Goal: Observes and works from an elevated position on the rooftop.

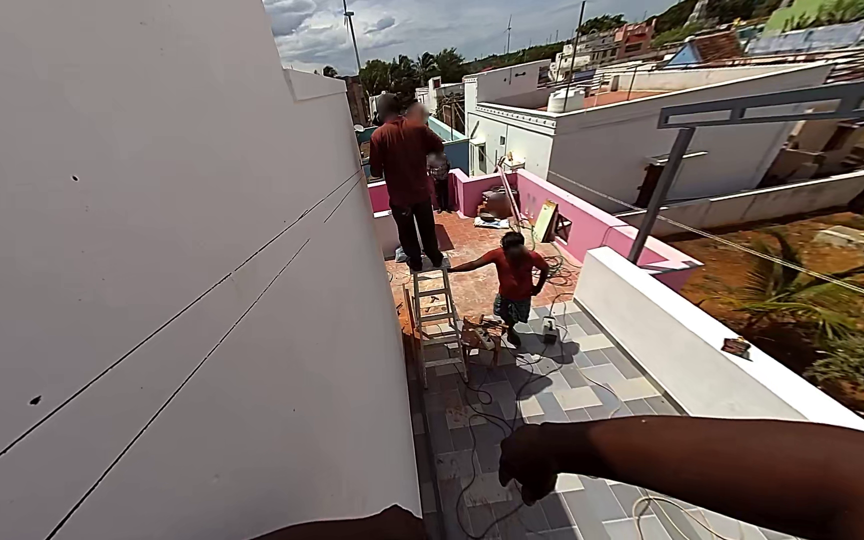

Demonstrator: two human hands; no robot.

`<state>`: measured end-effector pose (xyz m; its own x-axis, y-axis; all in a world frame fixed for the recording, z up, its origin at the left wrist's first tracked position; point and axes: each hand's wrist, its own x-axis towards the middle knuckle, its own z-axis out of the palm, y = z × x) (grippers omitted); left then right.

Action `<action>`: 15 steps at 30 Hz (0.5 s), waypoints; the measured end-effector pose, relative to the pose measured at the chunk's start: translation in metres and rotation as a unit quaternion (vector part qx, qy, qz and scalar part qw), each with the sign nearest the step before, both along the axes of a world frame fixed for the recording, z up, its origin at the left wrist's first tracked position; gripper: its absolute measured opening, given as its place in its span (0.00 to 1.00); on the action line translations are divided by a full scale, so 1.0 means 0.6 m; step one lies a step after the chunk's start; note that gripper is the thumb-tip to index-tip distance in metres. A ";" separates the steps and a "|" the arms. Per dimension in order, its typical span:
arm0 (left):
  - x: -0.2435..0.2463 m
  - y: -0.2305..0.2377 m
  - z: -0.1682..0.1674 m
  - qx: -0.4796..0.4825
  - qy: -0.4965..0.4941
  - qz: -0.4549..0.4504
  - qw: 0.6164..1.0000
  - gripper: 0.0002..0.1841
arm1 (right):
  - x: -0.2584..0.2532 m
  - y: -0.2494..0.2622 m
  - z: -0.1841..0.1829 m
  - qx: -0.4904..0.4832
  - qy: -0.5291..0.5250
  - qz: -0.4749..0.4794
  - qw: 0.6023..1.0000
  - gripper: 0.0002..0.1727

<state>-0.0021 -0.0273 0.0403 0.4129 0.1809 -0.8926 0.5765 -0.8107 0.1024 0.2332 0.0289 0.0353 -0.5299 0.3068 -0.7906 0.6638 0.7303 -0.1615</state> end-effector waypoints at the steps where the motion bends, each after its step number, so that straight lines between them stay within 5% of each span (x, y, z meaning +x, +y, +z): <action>1: 0.000 0.000 -0.001 0.001 0.000 0.000 1.000 0.27 | 0.000 0.000 0.000 0.002 -0.001 -0.002 1.000 0.24; 15: 0.001 0.000 -0.002 0.003 0.013 -0.005 1.000 0.25 | -0.001 0.001 -0.003 0.002 0.004 0.001 1.000 0.24</action>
